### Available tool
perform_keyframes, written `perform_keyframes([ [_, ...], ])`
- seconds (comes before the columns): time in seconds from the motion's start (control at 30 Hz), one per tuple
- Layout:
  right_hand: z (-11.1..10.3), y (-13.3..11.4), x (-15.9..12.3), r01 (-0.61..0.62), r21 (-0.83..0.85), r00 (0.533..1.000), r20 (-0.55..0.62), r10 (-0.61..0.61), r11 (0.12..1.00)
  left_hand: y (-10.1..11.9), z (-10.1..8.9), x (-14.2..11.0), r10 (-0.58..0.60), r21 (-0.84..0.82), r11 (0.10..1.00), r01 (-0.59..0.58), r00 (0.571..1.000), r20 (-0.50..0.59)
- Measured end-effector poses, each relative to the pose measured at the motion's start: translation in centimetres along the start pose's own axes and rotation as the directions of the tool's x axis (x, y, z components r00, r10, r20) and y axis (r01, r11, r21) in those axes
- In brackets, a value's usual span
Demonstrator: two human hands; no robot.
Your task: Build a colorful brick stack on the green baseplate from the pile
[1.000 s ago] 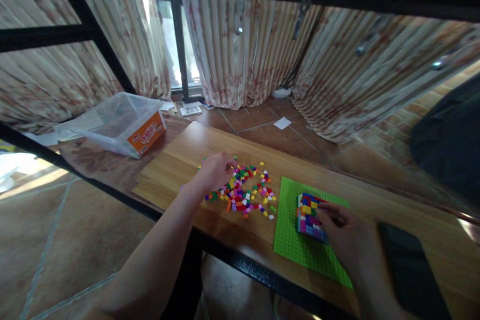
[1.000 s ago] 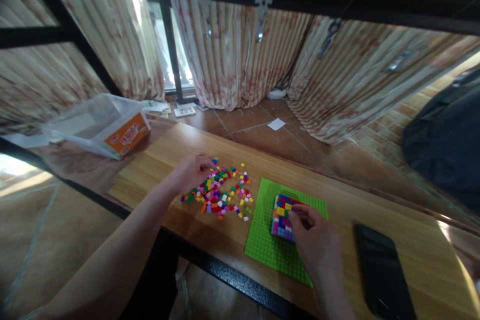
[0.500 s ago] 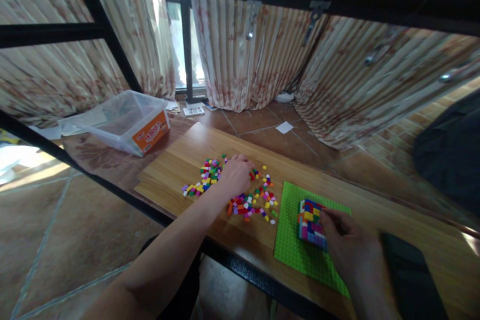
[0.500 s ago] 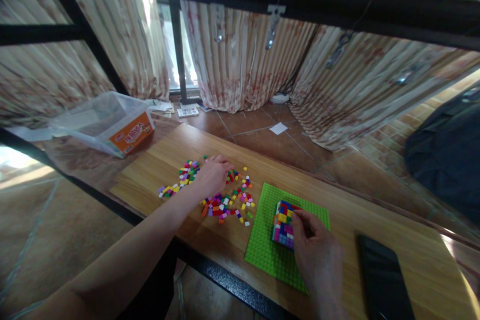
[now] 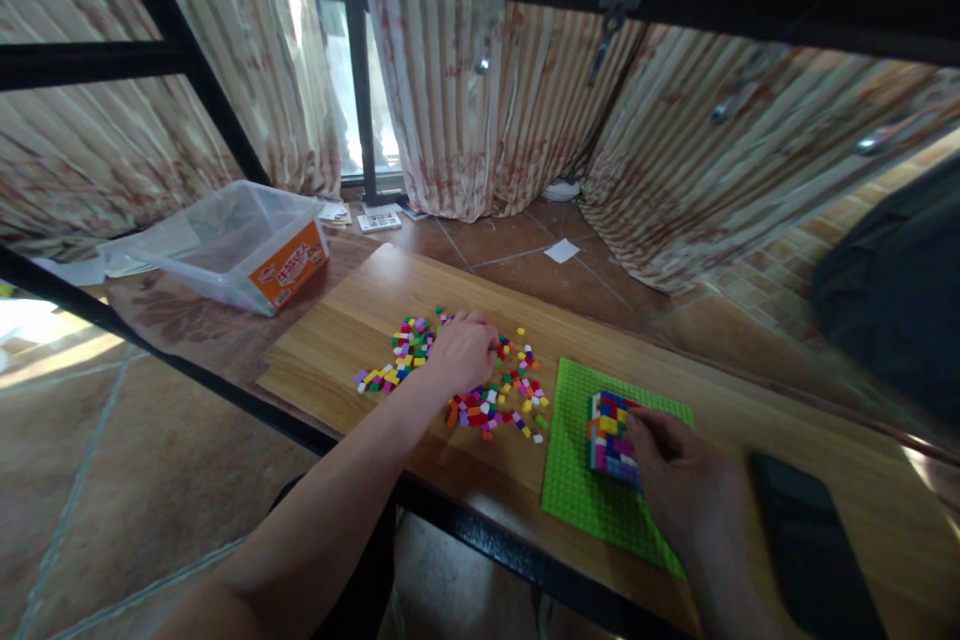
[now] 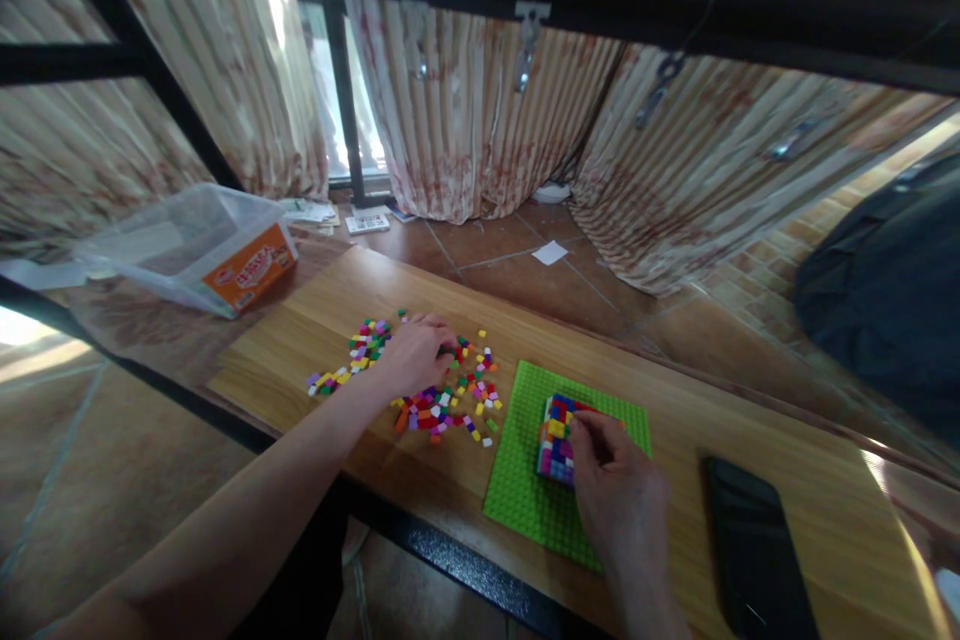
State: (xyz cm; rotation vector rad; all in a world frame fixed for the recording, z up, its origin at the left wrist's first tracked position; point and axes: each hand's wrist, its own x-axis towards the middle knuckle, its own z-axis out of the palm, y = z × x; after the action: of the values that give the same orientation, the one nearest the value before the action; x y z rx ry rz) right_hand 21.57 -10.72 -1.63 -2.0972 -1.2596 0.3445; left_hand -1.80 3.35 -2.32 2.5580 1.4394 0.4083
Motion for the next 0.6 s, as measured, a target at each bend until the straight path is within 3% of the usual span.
perform_keyframes([
  [0.3,0.1,-0.2,-0.2,0.073,0.0,0.997,-0.023,-0.073,0.997,1.2,0.5,0.2,-0.035,-0.009,0.999,0.034,0.999,-0.005],
  [0.6,0.2,-0.1,-0.2,0.068,0.009,0.998,0.007,-0.068,0.998,1.6,0.6,-0.4,0.02,-0.007,1.0,-0.02,1.0,-0.004],
])
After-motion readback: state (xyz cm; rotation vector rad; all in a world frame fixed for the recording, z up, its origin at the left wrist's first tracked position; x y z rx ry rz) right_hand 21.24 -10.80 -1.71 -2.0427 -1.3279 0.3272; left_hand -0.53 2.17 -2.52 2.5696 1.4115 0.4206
